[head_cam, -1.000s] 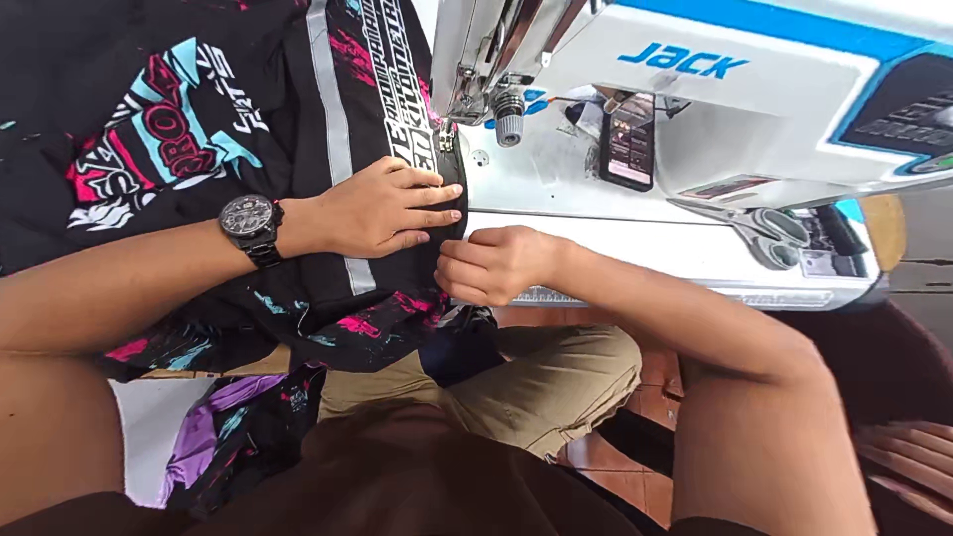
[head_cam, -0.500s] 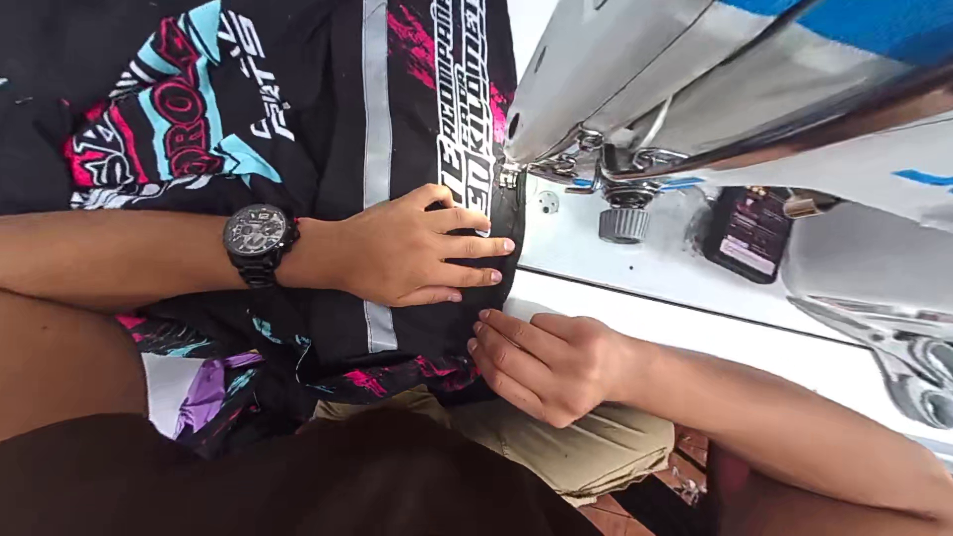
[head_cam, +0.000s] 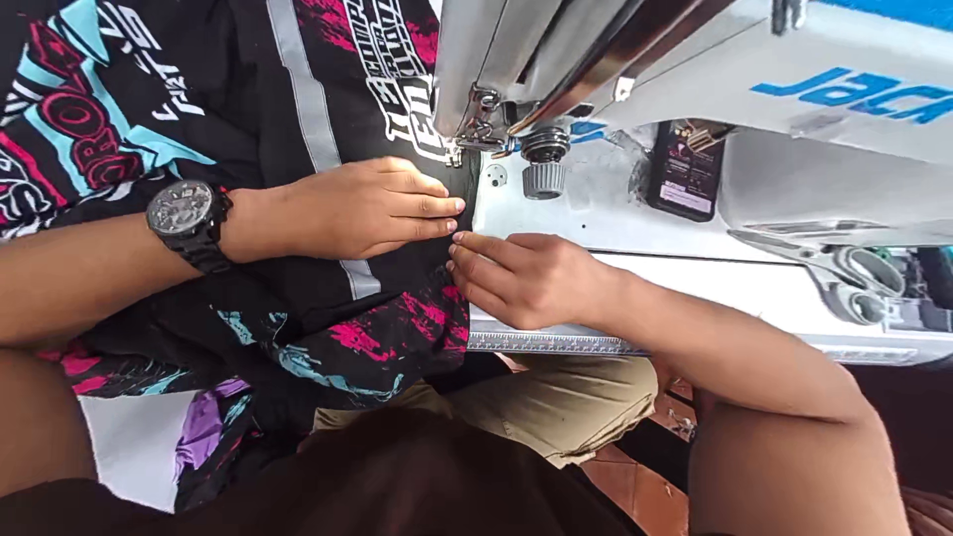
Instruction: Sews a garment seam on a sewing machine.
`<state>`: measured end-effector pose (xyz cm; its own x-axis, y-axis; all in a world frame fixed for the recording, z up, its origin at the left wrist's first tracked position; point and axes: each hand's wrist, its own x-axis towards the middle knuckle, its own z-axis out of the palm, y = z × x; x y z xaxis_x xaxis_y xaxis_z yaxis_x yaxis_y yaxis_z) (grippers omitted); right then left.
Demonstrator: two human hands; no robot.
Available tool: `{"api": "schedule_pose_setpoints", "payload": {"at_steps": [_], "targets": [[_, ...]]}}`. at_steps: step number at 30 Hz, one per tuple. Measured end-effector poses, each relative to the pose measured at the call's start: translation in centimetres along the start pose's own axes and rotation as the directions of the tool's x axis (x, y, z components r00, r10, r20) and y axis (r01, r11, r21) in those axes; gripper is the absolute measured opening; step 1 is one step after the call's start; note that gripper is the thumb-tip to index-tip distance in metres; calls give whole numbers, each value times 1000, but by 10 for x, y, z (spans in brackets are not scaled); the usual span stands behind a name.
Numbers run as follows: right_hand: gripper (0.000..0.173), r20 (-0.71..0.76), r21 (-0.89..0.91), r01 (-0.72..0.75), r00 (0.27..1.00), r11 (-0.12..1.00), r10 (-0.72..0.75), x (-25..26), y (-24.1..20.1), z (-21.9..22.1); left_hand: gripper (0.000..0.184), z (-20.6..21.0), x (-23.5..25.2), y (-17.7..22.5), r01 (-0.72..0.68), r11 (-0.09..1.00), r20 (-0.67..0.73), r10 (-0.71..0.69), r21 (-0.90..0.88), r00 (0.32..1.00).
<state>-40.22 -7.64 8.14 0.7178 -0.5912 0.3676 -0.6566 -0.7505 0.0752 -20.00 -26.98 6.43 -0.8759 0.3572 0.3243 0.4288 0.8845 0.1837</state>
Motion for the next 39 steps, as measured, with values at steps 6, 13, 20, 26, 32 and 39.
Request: {"api": "schedule_pose_setpoints", "payload": {"at_steps": [6, 13, 20, 26, 32, 39], "targets": [[23, -15, -53, -54, 998, 997, 53, 0, 3, 0, 52, 6, -1, 34, 250, 968, 75, -249, 1, 966], [19, -28, 24, 123, 992, 992, -122, 1, -16, -6, 35, 4, -12, 13, -20, 996, -58, 15, -88, 998], [17, -37, 61, 129, 991, 990, -127, -3, -14, -8, 50, 4, -7, 18, 165, 986, -4, -165, -26, 986], [17, -25, 115, 107, 994, 988, -105, 1, -14, -5, 57, -1, 6, 21, 230, 969, 64, -236, 90, 970], [18, -38, 144, 124, 992, 982, -120, 2, -14, -4, 56, 6, 7, 23, 259, 963, 88, -265, 74, 960], [18, -66, 130, 140, 989, 982, -132, 4, -15, -3, 54, 4, 10, 24, 228, 972, 104, -233, 54, 967]]}}
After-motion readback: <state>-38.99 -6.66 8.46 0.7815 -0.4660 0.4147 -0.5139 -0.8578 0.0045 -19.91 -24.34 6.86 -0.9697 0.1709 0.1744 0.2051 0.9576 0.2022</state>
